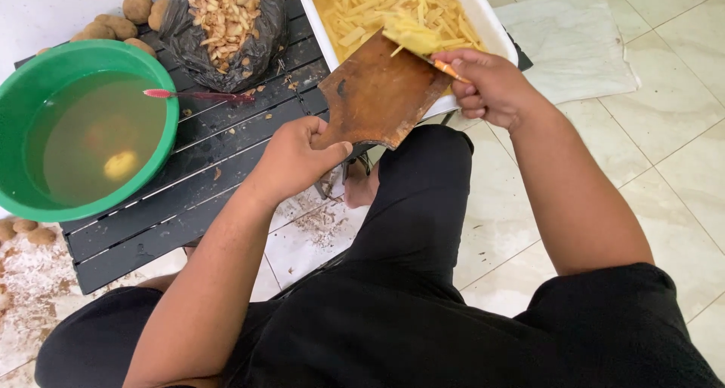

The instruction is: Peeling a potato in water and then slicing it into thin strips on a cutting board.

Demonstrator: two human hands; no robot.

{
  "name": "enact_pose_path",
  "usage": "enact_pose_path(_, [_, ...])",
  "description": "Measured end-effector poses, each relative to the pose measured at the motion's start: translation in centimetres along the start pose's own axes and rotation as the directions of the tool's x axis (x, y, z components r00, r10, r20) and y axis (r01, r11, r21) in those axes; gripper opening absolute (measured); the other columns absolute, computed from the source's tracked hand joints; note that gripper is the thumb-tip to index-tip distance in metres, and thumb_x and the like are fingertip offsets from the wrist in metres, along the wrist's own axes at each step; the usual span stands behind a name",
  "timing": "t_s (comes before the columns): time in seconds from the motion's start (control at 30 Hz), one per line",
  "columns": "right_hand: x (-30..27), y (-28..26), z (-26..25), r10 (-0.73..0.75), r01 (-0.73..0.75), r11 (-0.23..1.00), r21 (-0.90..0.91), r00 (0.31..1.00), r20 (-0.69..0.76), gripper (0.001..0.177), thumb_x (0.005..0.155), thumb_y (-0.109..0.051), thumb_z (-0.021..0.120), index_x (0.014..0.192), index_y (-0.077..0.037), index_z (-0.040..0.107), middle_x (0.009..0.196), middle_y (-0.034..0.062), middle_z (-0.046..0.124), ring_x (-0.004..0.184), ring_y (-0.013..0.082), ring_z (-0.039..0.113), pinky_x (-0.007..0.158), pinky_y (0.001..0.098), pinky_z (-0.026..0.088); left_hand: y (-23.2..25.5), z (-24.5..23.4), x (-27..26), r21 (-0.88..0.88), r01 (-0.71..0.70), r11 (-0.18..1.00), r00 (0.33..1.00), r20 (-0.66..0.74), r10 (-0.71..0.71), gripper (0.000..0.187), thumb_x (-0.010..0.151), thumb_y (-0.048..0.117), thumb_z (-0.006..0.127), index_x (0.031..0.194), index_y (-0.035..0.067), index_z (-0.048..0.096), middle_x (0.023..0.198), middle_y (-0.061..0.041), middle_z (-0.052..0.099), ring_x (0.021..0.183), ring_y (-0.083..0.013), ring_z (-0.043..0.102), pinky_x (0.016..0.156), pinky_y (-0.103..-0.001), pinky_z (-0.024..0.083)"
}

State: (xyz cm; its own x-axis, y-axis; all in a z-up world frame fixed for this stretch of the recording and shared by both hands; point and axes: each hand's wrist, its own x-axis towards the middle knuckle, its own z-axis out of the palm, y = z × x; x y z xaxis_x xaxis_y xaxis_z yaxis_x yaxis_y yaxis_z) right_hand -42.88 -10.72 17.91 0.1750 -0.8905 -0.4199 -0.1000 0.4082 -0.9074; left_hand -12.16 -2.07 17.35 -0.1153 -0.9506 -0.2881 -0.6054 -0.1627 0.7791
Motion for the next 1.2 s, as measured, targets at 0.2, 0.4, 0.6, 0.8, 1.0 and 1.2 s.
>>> enact_pose_path(0.2, [0.8,-1.8,-0.6,0.057,-0.059,0.998,-0.003,0.975,-0.214,0.036,0.102,-0.019,0.044,0.131,-0.020,0.066,0.064,-0.0045,0.031,0.052,0.0060,0.021,0.046,0.0208,0.019,0.0,-1.5,-1.2,-0.075,0.021,0.997,1.000,0.006,-0.020,0.037,0.089,0.032,0.076,0.076,0.018,0.044,0.063,0.006,0.036,0.057,-0.0097,0.036,0.055,-0.030,0.029])
enact_pose_path(0.4, [-1.2,-2.9,1.9,-0.243,0.158,0.946,-0.283,0.924,-0.295,0.032,0.103,-0.022,0.047,0.130,-0.019,0.063,0.069,0.0022,0.041,0.054,0.0103,0.027,0.049,0.0263,0.021,-0.4,-2.5,-0.8,-0.085,0.040,0.996,0.999,-0.022,-0.042,0.040,0.090,0.031,0.075,0.074,0.017,0.041,0.059,0.003,0.048,0.053,-0.0115,0.056,0.055,-0.031,0.037])
enact_pose_path(0.6, [1.1,2.5,0.9,-0.677,0.438,0.253,-0.863,0.717,0.166,0.039,0.109,-0.026,0.046,0.144,-0.014,0.059,0.064,0.0101,0.059,0.066,0.0344,0.060,0.062,0.0445,0.040,-0.5,-2.4,-0.9,-0.079,0.025,0.997,0.999,-0.025,-0.027,0.035,0.090,0.033,0.074,0.076,0.017,0.045,0.061,0.005,0.046,0.056,-0.0103,0.043,0.056,-0.031,0.033])
enact_pose_path(0.8, [2.5,2.8,-2.2,-0.654,0.084,0.271,-0.959,0.747,-0.120,0.021,0.110,-0.022,0.047,0.128,-0.018,0.057,0.067,0.0081,0.058,0.060,0.0345,0.056,0.051,0.0490,0.039,-1.6,-3.4,-3.4,-0.115,0.085,0.990,0.995,-0.042,-0.090,0.028,0.093,0.031,0.070,0.078,0.016,0.052,0.056,0.000,0.056,0.051,-0.0104,0.044,0.053,-0.030,0.036])
enact_pose_path(1.0, [4.2,3.4,-3.5,-0.629,-0.114,0.053,-0.992,0.767,-0.122,0.018,0.111,-0.021,0.048,0.123,-0.012,0.058,0.071,0.0073,0.066,0.057,0.0332,0.061,0.047,0.0461,0.041,-6.2,-5.3,-6.8,-0.129,0.130,0.983,0.976,-0.158,-0.150,0.017,0.095,0.030,0.071,0.090,0.014,0.066,0.053,-0.005,0.061,0.052,-0.0106,0.051,0.060,-0.030,0.040])
enact_pose_path(1.2, [2.9,3.1,2.8,-0.572,0.068,0.080,-0.994,0.820,0.010,0.031,0.109,-0.023,0.044,0.132,-0.011,0.061,0.074,0.0114,0.069,0.063,0.0365,0.064,0.052,0.0485,0.043,-10.8,-5.6,-9.8,-0.327,0.192,0.925,0.945,-0.191,-0.264,0.021,0.096,0.025,0.073,0.092,0.008,0.061,0.056,-0.009,0.054,0.052,-0.0163,0.046,0.053,-0.035,0.039])
